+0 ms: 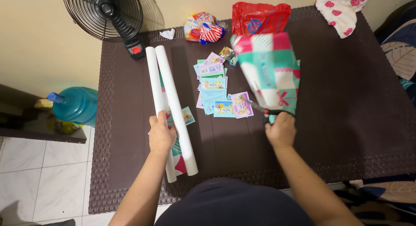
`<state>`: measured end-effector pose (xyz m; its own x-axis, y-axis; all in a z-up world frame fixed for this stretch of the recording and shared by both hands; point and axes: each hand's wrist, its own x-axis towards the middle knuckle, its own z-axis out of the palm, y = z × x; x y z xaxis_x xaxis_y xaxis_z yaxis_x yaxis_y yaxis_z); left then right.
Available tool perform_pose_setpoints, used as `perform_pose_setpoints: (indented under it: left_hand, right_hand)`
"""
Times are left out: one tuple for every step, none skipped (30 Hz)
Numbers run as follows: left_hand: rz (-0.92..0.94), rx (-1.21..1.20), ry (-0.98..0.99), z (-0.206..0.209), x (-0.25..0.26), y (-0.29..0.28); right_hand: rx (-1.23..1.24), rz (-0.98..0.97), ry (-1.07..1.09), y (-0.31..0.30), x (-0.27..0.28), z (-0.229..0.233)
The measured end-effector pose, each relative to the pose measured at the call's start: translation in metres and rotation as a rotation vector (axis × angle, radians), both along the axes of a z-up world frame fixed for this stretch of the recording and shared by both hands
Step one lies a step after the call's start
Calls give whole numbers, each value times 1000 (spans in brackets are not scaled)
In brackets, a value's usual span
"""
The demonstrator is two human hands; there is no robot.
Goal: The person unrolls a roll of patterned wrapping paper on a table, then uses scissors to cut a rectangular sheet. They fold the cut sheet and trim the edges with scissors, preparing a piece of wrapping paper.
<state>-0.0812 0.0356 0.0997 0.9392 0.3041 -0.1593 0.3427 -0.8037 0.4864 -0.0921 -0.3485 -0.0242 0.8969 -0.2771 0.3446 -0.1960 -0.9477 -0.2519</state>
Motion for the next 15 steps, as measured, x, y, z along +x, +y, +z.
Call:
perform_pose_setpoints:
  left_hand:
    - [4,14,11,0,0,-1]
    - [11,27,21,0,1,-1]
    - [18,40,31,-1,2,-1]
    - [21,40,31,-1,2,-1]
    - [25,41,31,-2,1,-1]
    - [28,42,31,-3,0,-1]
    - [26,41,17,-4,-1,-1]
    - [23,40,0,-5,-1,-2]
    - [21,40,-16,-5,0,-4]
    - [21,35,-15,-6,-1,-6]
    - [21,31,-15,-6,0,-9]
    - [22,27,-15,-5,0,-11]
    - [19,25,-20,-5,-1,-14]
    - [15,22,-26,-4,-1,-16]
    - [11,20,-32,-2,-1,-19]
  right_hand:
    - [2,13,-31,-12,-1,-1]
    - [-8,-4,-88,-27,1,0]
    - [-18,-22,-145,-43,3,4]
    - [-13,-55,-164,-61,7,10]
    - [-8,-88,-182,-81,14,17]
    - [-24,-95,-224,-102,23,26]
    - [-41,-101,-266,-122,33,34]
    - [-19,-78,-281,-144,45,42]
    - [4,-56,-297,-165,59,49]
    - [57,-59,-329,-181,74,52]
    - [110,-63,-361,-195,89,52]
    - [156,-68,-346,-208,101,50]
    - [201,-73,-332,-220,112,47]
    - [247,-78,-318,-230,121,44]
    - [254,-87,-300,-238,128,40]
